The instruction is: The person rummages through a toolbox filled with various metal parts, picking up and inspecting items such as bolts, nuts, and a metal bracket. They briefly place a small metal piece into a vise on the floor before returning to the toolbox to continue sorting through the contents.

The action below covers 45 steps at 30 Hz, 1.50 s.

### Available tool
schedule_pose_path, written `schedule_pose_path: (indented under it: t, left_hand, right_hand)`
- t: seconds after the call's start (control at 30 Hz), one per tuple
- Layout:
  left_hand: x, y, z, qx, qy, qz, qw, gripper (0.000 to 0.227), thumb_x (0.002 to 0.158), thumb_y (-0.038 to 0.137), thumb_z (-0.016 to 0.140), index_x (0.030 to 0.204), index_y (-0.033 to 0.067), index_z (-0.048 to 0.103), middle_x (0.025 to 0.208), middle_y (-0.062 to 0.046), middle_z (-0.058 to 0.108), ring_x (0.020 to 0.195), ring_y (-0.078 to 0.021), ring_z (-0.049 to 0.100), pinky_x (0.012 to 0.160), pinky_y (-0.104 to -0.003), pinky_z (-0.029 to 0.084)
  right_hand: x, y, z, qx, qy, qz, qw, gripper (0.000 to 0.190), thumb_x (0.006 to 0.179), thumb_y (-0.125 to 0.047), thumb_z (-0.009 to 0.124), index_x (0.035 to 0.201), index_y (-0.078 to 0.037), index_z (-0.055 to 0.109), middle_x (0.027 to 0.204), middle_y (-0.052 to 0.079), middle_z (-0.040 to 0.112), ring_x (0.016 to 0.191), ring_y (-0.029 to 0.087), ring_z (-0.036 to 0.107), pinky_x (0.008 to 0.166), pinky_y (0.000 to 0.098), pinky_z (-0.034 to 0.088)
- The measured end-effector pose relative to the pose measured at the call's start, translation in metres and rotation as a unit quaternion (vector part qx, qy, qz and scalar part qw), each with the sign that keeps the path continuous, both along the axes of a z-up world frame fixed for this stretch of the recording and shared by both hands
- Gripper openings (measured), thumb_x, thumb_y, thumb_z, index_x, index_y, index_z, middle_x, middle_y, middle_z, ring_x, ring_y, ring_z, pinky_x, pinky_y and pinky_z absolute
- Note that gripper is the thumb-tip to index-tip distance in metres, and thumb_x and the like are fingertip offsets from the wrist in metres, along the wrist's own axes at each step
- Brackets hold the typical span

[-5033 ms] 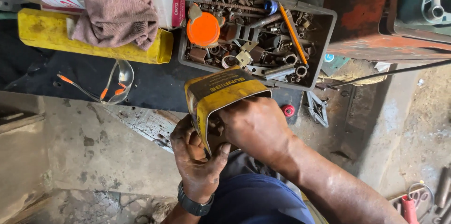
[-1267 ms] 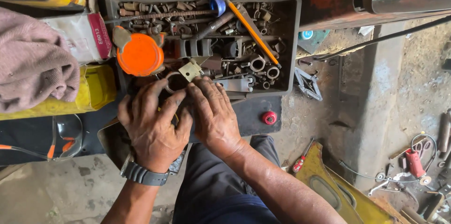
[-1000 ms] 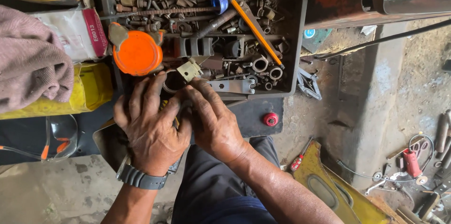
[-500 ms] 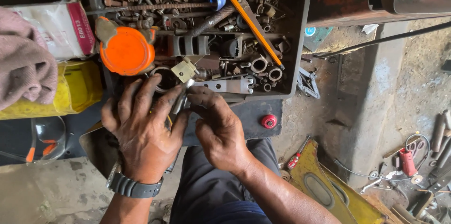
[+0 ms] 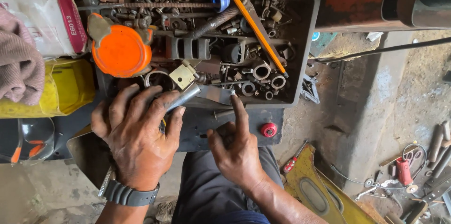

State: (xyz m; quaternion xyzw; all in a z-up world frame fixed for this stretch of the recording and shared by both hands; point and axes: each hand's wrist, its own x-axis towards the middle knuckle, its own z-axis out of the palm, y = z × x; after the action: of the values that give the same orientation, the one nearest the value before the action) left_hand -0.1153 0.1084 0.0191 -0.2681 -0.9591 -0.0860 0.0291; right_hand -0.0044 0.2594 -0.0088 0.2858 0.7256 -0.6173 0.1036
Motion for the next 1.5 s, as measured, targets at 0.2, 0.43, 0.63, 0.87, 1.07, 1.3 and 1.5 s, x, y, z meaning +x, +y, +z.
schedule_pose_path:
  t: [0.2,0.43,0.63,0.87,1.07,1.3,1.5]
  left_hand:
    - [0.0,-0.001,-0.002,0.009,-0.004,0.003,1.0,0.019,0.105,0.041,0.072,0.113,0.0256,0.08,0.119,0.004,0.077,0.125,-0.0277,0.06,0.107,-0.051,0.032]
    - [-0.002,0.001,0.002,-0.005,-0.002,-0.007,1.0,0.024,0.106,0.043,0.069,0.12,0.0277,0.081,0.123,0.002,0.075,0.122,-0.028,0.062,0.105,-0.053,0.035]
    - [-0.003,-0.001,0.003,-0.009,0.003,-0.023,1.0,0.026,0.106,0.042,0.069,0.129,0.0325,0.078,0.126,0.002,0.074,0.122,-0.0288,0.062,0.104,-0.052,0.034]
    - [-0.003,-0.001,0.004,-0.01,0.008,-0.021,1.0,0.026,0.103,0.033,0.073,0.128,0.034,0.079,0.128,0.002,0.073,0.122,-0.0285,0.06,0.103,-0.053,0.034]
    - [-0.002,-0.001,0.003,-0.012,0.017,-0.018,1.0,0.025,0.105,0.036,0.071,0.128,0.0353,0.079,0.122,0.004,0.075,0.121,-0.0278,0.06,0.103,-0.053,0.035]
    - [0.001,-0.004,-0.001,-0.005,0.008,-0.012,1.0,0.026,0.103,0.035,0.075,0.128,0.0344,0.079,0.123,0.003,0.074,0.123,-0.0296,0.059,0.106,-0.054,0.032]
    - [0.0,-0.004,0.0,-0.008,-0.007,-0.004,1.0,0.029,0.102,0.037,0.074,0.131,0.0359,0.077,0.126,0.004,0.074,0.126,-0.0301,0.058,0.107,-0.056,0.032]
  right_hand:
    - [0.007,-0.005,-0.006,0.085,0.056,0.079,0.992,0.08,0.098,-0.014,0.067,0.163,-0.002,0.02,0.064,-0.004,0.067,0.044,0.01,0.056,0.046,0.0277,0.051]
    - [0.005,-0.01,-0.01,0.104,0.094,0.104,0.985,0.077,0.096,-0.014,0.069,0.161,-0.005,0.029,0.077,-0.003,0.073,0.058,0.013,0.069,0.06,0.0279,0.058]
    - [-0.005,-0.009,-0.01,0.08,0.018,0.161,0.984,0.084,0.093,-0.022,0.069,0.163,-0.009,0.023,0.079,-0.001,0.076,0.057,0.025,0.076,0.058,0.0348,0.061]
    - [0.001,-0.003,-0.022,0.183,0.108,0.194,0.958,0.078,0.097,-0.019,0.07,0.162,-0.005,0.028,0.061,-0.004,0.063,0.043,0.018,0.06,0.045,0.0349,0.054]
    - [-0.004,0.003,-0.021,0.243,0.076,0.193,0.948,0.07,0.095,-0.025,0.07,0.158,-0.014,0.041,0.064,-0.005,0.063,0.047,0.019,0.062,0.045,0.0366,0.053]
    - [-0.002,0.016,-0.03,0.295,-0.023,0.19,0.936,0.066,0.093,-0.035,0.068,0.154,-0.023,0.046,0.059,-0.005,0.064,0.046,0.023,0.064,0.04,0.042,0.048]
    - [-0.001,0.023,-0.018,0.296,-0.04,0.174,0.938,0.072,0.095,-0.039,0.067,0.156,-0.013,0.038,0.053,-0.001,0.062,0.036,0.023,0.061,0.034,0.0409,0.045]
